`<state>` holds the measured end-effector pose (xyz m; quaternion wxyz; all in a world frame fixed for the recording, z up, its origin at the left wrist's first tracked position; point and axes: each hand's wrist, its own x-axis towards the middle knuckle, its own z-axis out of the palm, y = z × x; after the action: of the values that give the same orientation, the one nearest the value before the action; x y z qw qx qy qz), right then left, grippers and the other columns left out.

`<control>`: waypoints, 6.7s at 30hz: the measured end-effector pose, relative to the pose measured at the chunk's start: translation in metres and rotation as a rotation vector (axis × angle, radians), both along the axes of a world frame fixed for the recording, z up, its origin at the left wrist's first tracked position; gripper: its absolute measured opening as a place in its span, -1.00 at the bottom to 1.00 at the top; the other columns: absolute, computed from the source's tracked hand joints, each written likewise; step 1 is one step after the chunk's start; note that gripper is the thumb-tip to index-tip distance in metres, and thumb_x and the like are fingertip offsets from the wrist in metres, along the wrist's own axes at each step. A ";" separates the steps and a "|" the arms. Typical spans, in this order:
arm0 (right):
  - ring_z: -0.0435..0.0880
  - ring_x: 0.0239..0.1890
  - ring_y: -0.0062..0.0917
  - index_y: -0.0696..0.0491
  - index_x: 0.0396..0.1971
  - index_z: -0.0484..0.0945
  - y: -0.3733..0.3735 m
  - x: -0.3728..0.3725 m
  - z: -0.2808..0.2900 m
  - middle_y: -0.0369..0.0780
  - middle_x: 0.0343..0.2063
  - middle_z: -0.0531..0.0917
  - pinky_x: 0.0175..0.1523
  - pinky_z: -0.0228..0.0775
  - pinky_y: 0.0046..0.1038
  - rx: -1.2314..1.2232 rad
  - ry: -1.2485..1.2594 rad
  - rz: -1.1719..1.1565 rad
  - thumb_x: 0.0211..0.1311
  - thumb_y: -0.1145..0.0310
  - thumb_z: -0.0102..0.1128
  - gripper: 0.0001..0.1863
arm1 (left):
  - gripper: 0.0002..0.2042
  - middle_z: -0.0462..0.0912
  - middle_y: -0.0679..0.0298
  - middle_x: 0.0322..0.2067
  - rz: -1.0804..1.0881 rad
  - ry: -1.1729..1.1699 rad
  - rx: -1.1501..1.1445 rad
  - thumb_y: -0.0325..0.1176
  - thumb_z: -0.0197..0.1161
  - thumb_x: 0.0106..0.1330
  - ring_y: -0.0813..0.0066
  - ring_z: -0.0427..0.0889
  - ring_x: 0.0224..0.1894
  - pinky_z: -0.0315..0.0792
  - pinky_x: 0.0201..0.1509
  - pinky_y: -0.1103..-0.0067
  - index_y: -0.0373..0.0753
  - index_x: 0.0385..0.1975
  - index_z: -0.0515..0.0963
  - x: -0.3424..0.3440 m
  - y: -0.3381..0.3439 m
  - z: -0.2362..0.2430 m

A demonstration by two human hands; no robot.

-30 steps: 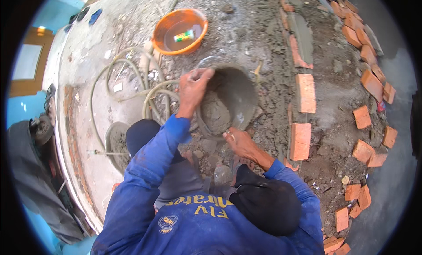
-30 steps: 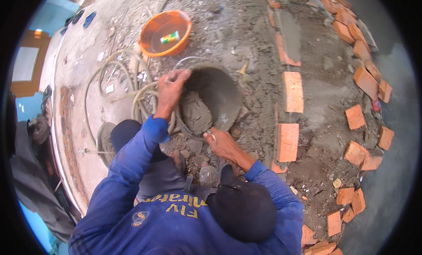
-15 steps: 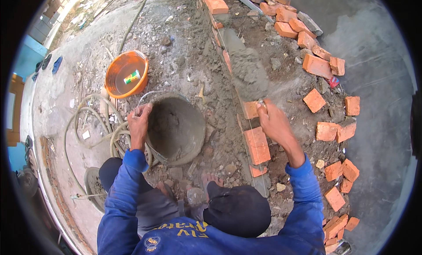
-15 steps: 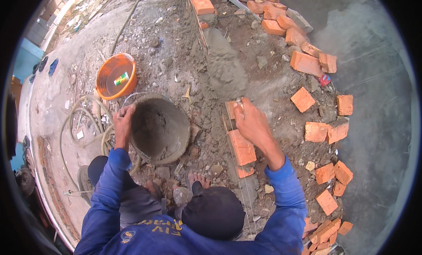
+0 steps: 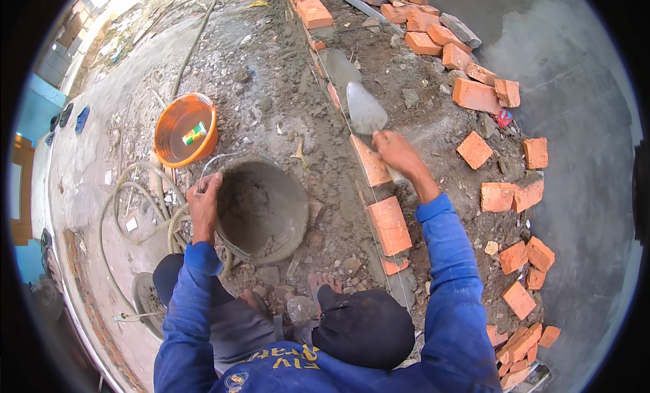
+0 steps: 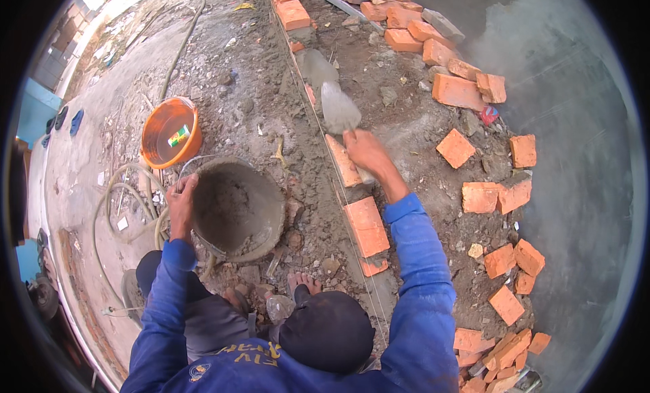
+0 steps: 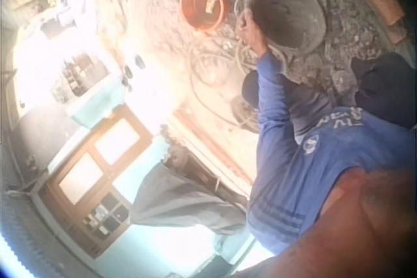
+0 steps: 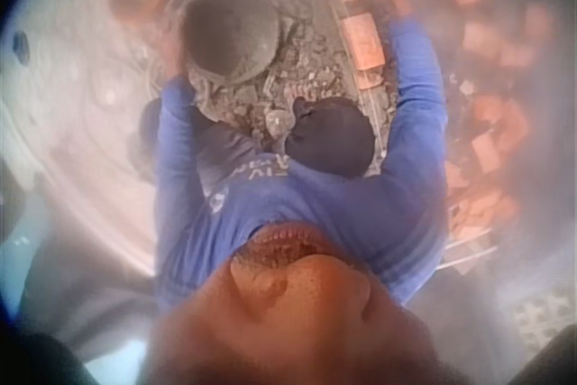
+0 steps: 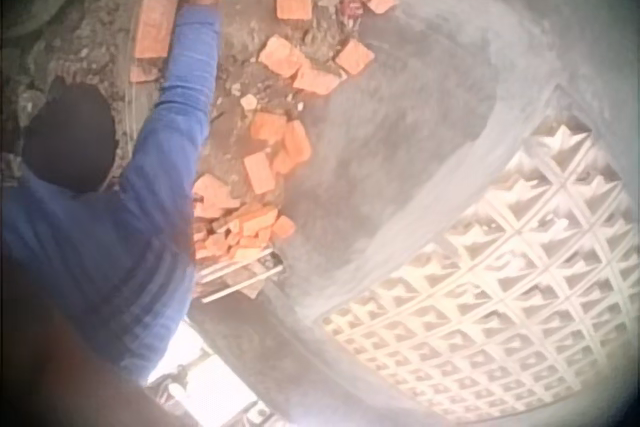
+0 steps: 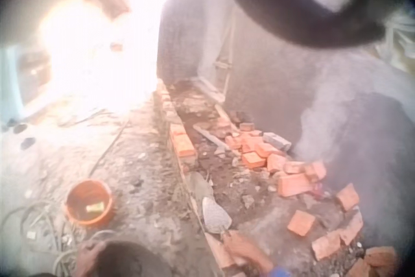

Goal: The person applies mortar with a trowel and places bricks to construct a low wall.

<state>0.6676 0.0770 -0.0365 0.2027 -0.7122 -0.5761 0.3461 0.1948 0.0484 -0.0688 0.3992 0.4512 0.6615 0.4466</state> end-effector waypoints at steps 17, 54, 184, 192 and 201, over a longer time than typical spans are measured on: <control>0.74 -0.23 0.19 0.23 -0.09 0.65 -0.036 -0.047 0.040 0.19 -0.21 0.74 -0.09 0.52 0.14 0.011 -0.643 0.144 0.50 0.09 0.07 -0.56 | -0.68 0.70 0.38 -0.34 0.002 0.005 -0.004 -0.22 0.41 0.39 0.64 0.56 -0.28 0.44 -0.10 0.63 -0.42 -0.14 0.74 -0.017 -0.003 0.000; 0.75 -0.37 0.04 0.25 -0.09 0.53 -0.137 -0.184 -0.091 0.04 -0.51 0.70 -0.31 0.59 -0.06 0.025 -0.465 0.604 0.51 0.14 0.07 -0.60 | -0.67 0.79 0.27 -0.30 -0.049 -0.033 0.051 -0.24 0.44 0.36 0.57 0.67 -0.24 0.52 -0.08 0.57 -0.43 -0.10 0.75 0.030 -0.032 0.010; 0.65 0.18 0.05 -0.02 0.08 0.71 0.224 0.018 -0.058 0.04 0.11 0.69 0.29 0.47 -0.05 0.115 -0.277 0.269 0.37 0.19 0.06 -0.59 | -0.73 0.50 0.51 -0.42 0.125 0.040 -0.007 -0.16 0.40 0.42 0.68 0.40 -0.32 0.30 -0.16 0.61 -0.25 -0.36 0.66 -0.023 -0.022 -0.005; 0.73 0.05 -0.02 0.03 -0.03 0.76 0.152 0.076 -0.046 0.04 -0.06 0.77 0.16 0.57 -0.05 0.044 -0.573 0.138 0.27 0.23 0.22 -0.65 | -0.74 0.44 0.53 -0.45 0.061 0.014 -0.062 -0.18 0.40 0.41 0.70 0.30 -0.35 0.21 -0.21 0.63 -0.20 -0.45 0.60 -0.025 -0.008 -0.017; 0.72 0.11 0.00 0.23 0.46 0.26 0.164 0.030 0.047 0.21 -0.05 0.73 0.25 0.52 -0.05 0.303 -0.324 -0.118 0.27 -0.21 0.28 -0.02 | -0.78 0.52 0.53 -0.43 0.081 0.015 -0.044 -0.23 0.41 0.41 0.74 0.36 -0.35 0.23 -0.20 0.66 -0.27 -0.37 0.68 -0.036 -0.013 -0.012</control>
<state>0.6976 0.2414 0.0107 0.2322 -0.7524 -0.6038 0.1241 0.1589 0.0352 -0.0813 0.3854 0.4185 0.6919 0.4444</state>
